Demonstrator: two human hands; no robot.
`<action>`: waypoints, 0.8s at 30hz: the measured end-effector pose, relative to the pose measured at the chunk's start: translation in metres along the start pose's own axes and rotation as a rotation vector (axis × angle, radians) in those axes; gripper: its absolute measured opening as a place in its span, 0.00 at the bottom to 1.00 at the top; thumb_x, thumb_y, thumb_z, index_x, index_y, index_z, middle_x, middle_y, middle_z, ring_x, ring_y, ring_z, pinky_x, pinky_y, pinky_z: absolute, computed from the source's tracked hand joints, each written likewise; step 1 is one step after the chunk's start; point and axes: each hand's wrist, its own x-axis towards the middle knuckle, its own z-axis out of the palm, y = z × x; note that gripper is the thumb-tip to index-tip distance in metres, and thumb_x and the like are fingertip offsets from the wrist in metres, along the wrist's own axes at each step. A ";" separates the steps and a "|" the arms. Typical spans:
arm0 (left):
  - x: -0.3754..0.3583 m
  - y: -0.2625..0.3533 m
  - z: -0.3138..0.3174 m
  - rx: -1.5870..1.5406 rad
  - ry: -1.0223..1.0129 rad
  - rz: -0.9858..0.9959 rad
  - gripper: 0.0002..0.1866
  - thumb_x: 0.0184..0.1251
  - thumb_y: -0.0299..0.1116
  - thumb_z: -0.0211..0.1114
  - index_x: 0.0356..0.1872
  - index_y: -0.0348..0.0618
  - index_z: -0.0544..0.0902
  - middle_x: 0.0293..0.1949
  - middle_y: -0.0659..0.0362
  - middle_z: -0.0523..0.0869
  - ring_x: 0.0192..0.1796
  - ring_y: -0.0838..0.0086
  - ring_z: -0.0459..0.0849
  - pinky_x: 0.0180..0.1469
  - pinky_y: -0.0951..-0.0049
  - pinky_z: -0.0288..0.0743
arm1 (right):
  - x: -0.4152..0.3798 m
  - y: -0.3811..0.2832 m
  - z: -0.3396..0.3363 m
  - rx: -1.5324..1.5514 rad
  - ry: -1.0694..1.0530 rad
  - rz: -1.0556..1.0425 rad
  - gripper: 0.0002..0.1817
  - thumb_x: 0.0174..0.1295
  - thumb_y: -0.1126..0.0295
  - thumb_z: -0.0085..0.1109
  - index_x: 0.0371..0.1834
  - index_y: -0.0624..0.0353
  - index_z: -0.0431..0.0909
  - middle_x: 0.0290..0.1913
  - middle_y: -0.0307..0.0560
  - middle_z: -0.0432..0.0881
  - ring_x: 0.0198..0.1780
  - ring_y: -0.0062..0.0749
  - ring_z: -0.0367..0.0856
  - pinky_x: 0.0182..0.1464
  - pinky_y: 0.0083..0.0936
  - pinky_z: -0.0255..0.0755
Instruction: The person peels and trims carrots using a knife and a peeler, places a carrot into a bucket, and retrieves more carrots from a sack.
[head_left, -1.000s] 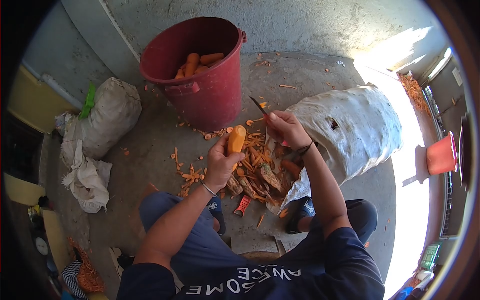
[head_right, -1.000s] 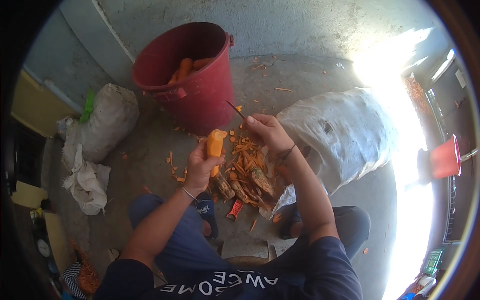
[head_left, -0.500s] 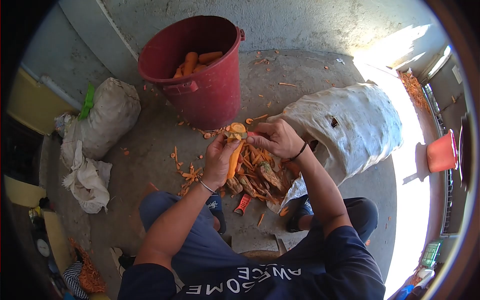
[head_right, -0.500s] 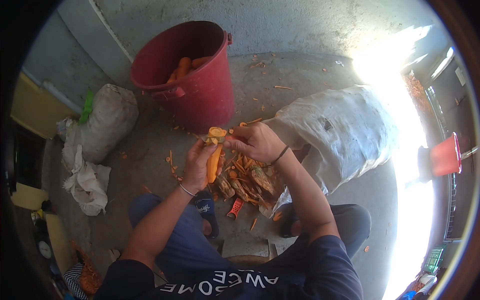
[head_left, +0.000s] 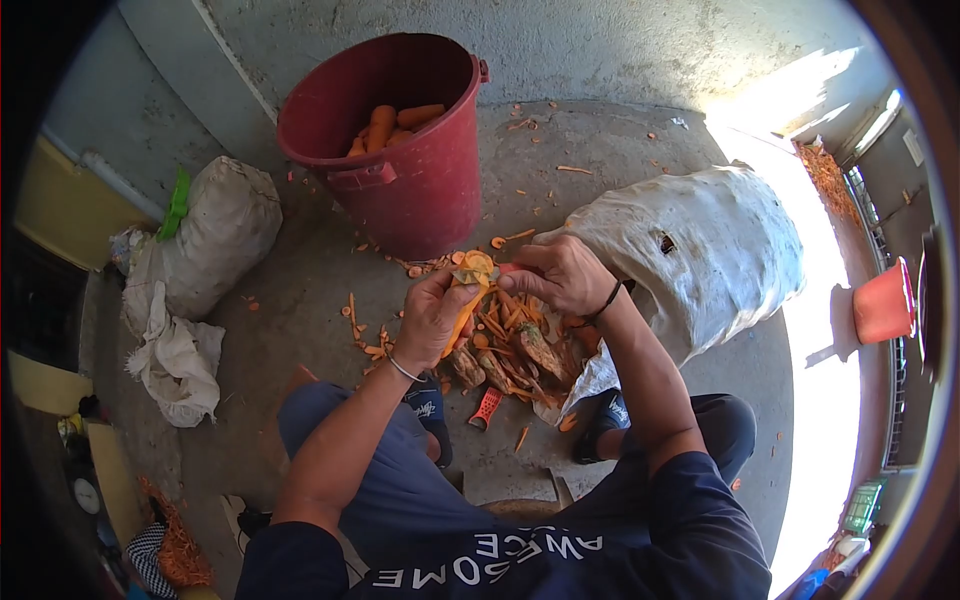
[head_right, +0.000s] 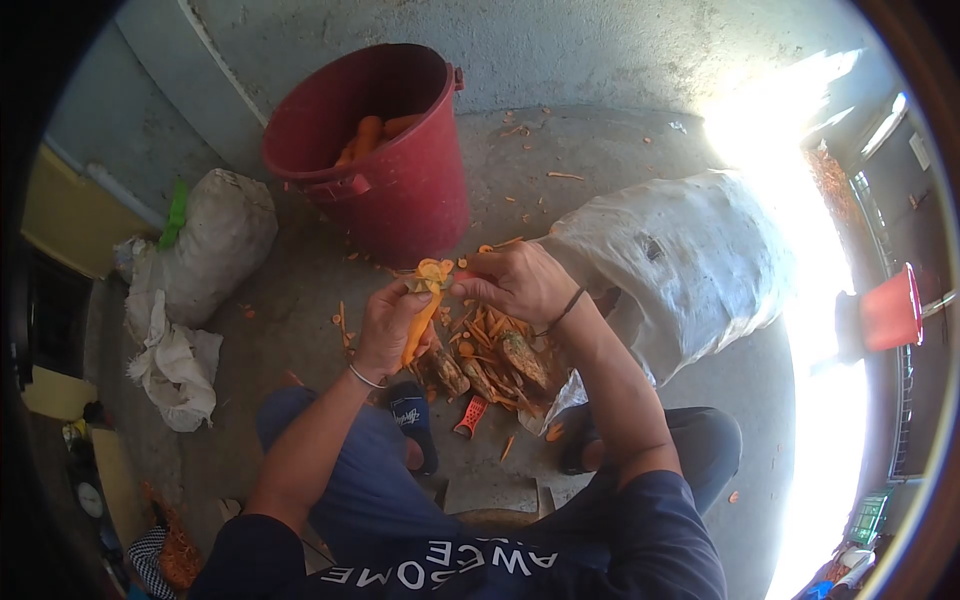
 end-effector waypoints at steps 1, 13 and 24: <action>0.000 0.001 0.000 0.006 -0.012 -0.011 0.17 0.76 0.36 0.65 0.60 0.39 0.82 0.33 0.56 0.83 0.19 0.78 0.80 0.16 0.76 0.72 | -0.001 0.002 0.001 0.000 0.002 0.001 0.25 0.73 0.46 0.65 0.38 0.61 0.87 0.24 0.56 0.83 0.30 0.57 0.85 0.35 0.46 0.75; -0.012 0.027 -0.002 0.074 -0.366 -0.169 0.22 0.73 0.44 0.71 0.54 0.34 0.85 0.32 0.59 0.86 0.21 0.85 0.80 0.20 0.83 0.74 | -0.015 0.056 0.010 0.054 -0.058 0.207 0.30 0.76 0.44 0.61 0.44 0.67 0.87 0.30 0.57 0.85 0.32 0.49 0.85 0.37 0.44 0.75; 0.001 0.016 -0.013 0.044 -0.180 -0.084 0.21 0.77 0.38 0.70 0.62 0.35 0.82 0.37 0.59 0.87 0.26 0.83 0.84 0.23 0.83 0.78 | -0.009 0.041 0.010 0.310 -0.030 0.214 0.26 0.72 0.49 0.68 0.41 0.68 0.89 0.26 0.53 0.84 0.29 0.30 0.83 0.35 0.33 0.74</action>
